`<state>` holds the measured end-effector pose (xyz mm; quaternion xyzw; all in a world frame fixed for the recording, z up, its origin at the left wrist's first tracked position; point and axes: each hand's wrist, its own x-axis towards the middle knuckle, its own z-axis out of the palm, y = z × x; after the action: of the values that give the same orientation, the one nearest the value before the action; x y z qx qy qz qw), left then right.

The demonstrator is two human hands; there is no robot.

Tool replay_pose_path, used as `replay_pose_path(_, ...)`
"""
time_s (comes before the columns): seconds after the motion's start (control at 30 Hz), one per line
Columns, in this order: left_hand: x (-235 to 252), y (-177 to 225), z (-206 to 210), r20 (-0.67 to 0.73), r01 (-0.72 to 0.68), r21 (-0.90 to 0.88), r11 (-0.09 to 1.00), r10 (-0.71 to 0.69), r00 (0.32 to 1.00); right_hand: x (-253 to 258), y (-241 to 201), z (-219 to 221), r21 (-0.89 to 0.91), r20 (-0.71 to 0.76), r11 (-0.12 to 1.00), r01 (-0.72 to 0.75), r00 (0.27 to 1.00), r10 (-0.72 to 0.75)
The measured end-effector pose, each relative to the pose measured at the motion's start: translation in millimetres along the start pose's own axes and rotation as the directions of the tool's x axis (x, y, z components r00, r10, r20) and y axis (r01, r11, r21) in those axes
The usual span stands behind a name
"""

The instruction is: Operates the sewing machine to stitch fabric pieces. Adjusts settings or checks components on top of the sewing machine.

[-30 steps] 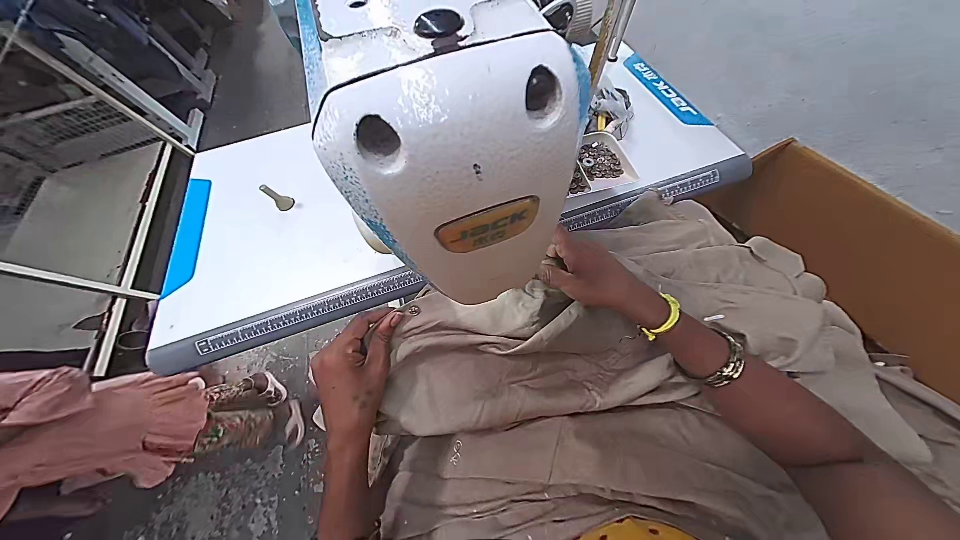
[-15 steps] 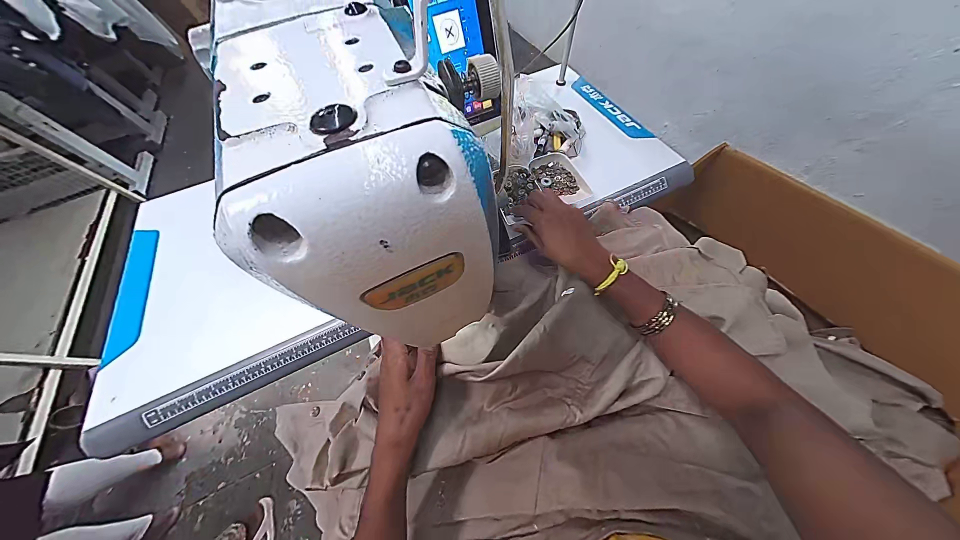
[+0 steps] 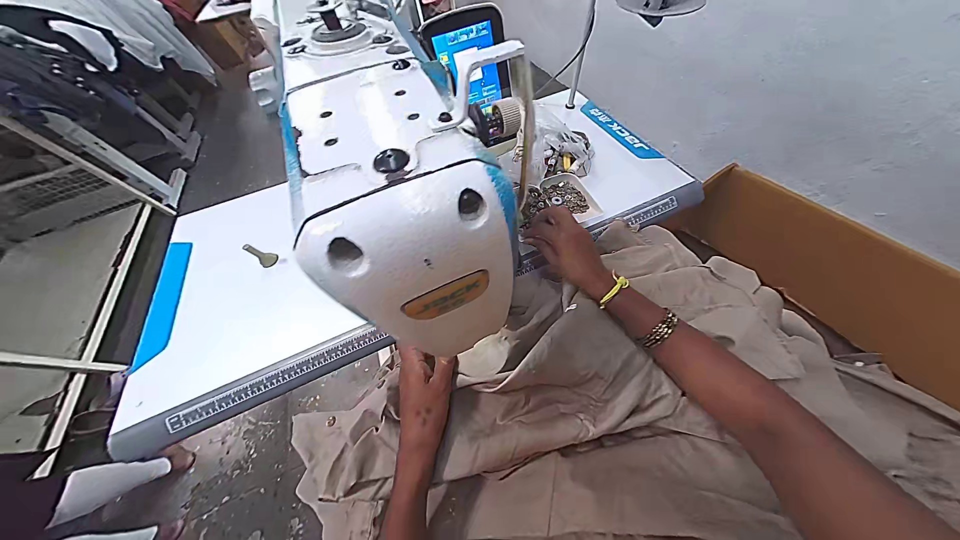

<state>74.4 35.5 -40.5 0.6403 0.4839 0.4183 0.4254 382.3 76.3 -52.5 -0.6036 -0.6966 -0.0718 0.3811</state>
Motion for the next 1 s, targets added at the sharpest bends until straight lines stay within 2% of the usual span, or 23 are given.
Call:
replay_pose_path(0.07, 2, 3, -3, 0.009, -0.026, 0.108, 0.994, 0.026, 1.000, 7, -16, -13, 0.106, -0.027, 0.994, -0.018, 0.999, 0.021)
replay_pose_path(0.13, -11, 12, -8, 0.024, -0.151, 0.274, 0.950, 0.150, 0.988, 7, -49, -30, 0.143, -0.046, 0.989, 0.028, 0.999, -0.022)
replay_pose_path(0.17, -22, 18, -11, 0.068, -0.263, 0.315, 0.912, 0.255, 0.965, 4, -68, -39, 0.128, -0.045, 0.987, 0.100, 0.994, -0.095)
replay_pose_path(0.23, -42, 22, -15, 0.159, -0.436, 0.259, 0.862, 0.407, 0.899, -11, -103, -47, 0.062, -0.067, 0.936, 0.346, 0.937, -0.342)
replay_pose_path(0.3, -52, 19, -15, 0.168, -0.463, 0.182, 0.868, 0.437, 0.884, -23, -129, -43, -0.008, -0.040, 0.823, 0.569, 0.822, -0.568)
replay_pose_path(0.33, -53, 16, -14, 0.146, -0.449, 0.163, 0.879, 0.428, 0.892, -24, -136, -39, -0.042, 0.000, 0.779, 0.626, 0.779, -0.627)
replay_pose_path(0.37, -53, 15, -13, 0.129, -0.427, 0.157, 0.890, 0.410, 0.903, -22, -139, -34, -0.049, 0.005, 0.777, 0.628, 0.778, -0.629)
replay_pose_path(0.43, -53, 15, -14, 0.107, -0.406, 0.153, 0.901, 0.394, 0.913, -17, -140, -33, -0.003, 0.019, 0.814, 0.581, 0.814, -0.581)
replay_pose_path(0.5, -58, 18, -17, 0.108, -0.421, 0.118, 0.900, 0.409, 0.906, -23, -141, -38, 0.262, 0.105, 0.861, 0.435, 0.874, -0.474)
replay_pose_path(0.57, -60, 19, -20, 0.128, -0.453, 0.061, 0.889, 0.443, 0.887, -33, -142, -46, 0.586, 0.261, 0.776, 0.232, 0.853, -0.452)
replay_pose_path(0.6, -58, 19, -26, 0.144, -0.461, 0.063, 0.885, 0.449, 0.882, -37, -140, -48, 0.649, 0.309, 0.740, 0.177, 0.827, -0.469)
replay_pose_path(0.67, -47, 15, -52, 0.134, -0.448, 0.181, 0.875, 0.429, 0.893, -39, -124, -47, 0.580, 0.301, 0.796, 0.173, 0.863, -0.406)
replay_pose_path(0.73, -33, 1, -83, 0.063, -0.386, 0.383, 0.839, 0.394, 0.917, -32, -109, -48, 0.468, 0.362, 0.883, 0.022, 0.907, -0.215)
replay_pose_path(0.8, -28, -18, -104, -0.008, -0.278, 0.509, 0.815, 0.327, 0.945, -25, -111, -45, 0.422, 0.433, 0.896, -0.138, 0.899, -0.066)
replay_pose_path(0.9, -32, -28, -113, -0.074, -0.173, 0.507, 0.844, 0.242, 0.967, -15, -122, -42, 0.459, 0.552, 0.830, -0.317, 0.834, 0.013)
replay_pose_path(1.0, -35, -23, -109, -0.085, -0.159, 0.450, 0.879, 0.219, 0.972, -12, -114, -50, 0.463, 0.540, 0.827, -0.317, 0.841, 0.020)
